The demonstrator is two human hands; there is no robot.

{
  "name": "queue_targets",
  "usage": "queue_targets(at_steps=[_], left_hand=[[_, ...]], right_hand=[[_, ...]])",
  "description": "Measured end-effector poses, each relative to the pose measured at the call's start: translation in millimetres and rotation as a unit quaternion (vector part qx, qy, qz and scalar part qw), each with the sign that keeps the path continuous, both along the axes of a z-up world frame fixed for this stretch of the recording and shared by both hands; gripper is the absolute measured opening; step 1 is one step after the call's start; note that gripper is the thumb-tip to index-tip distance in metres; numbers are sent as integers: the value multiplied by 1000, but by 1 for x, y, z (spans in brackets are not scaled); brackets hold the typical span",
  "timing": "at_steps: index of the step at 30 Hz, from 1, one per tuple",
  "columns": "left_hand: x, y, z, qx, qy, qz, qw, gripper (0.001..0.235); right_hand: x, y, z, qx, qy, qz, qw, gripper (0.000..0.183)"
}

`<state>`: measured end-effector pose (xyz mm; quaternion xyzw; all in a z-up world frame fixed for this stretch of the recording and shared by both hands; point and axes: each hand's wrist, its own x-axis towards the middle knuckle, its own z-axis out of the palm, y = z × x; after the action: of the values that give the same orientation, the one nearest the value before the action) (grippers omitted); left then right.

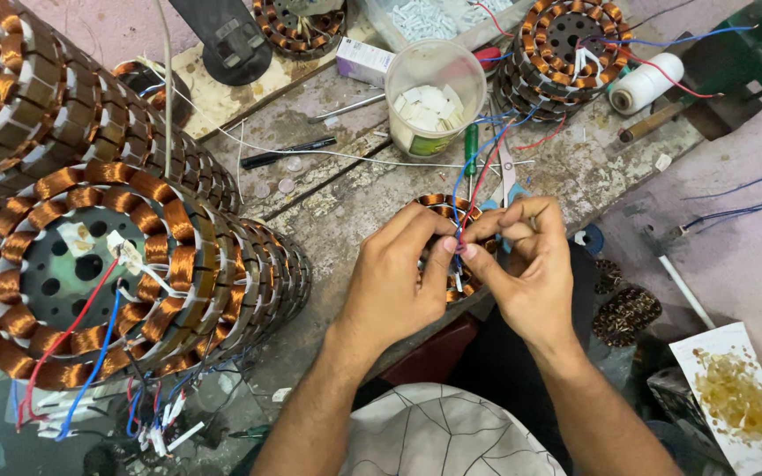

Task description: The person organizes and threads wires through the slots of copper-wound electric motor stators on a workshop table.

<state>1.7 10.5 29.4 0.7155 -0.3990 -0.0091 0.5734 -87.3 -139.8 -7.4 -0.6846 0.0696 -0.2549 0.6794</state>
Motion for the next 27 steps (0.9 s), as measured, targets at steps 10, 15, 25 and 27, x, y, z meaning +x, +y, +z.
queue_targets(at_steps=[10,15,25,27], left_hand=[[2,0,5,8,76,-24,997,20],[2,-3,2,14,5,0,1000,21],[-4,-2,1,-27,-103,21,994,18],[-7,-3,3,-21,-113,33,993,17]], right_hand=[[-1,-23,35,-152,4,-16,988,34],[15,-36,56,-269,58,28,961,20],[25,-43,79,-127,59,163,977,21],[24,-46,84,-123,48,148,980,35]])
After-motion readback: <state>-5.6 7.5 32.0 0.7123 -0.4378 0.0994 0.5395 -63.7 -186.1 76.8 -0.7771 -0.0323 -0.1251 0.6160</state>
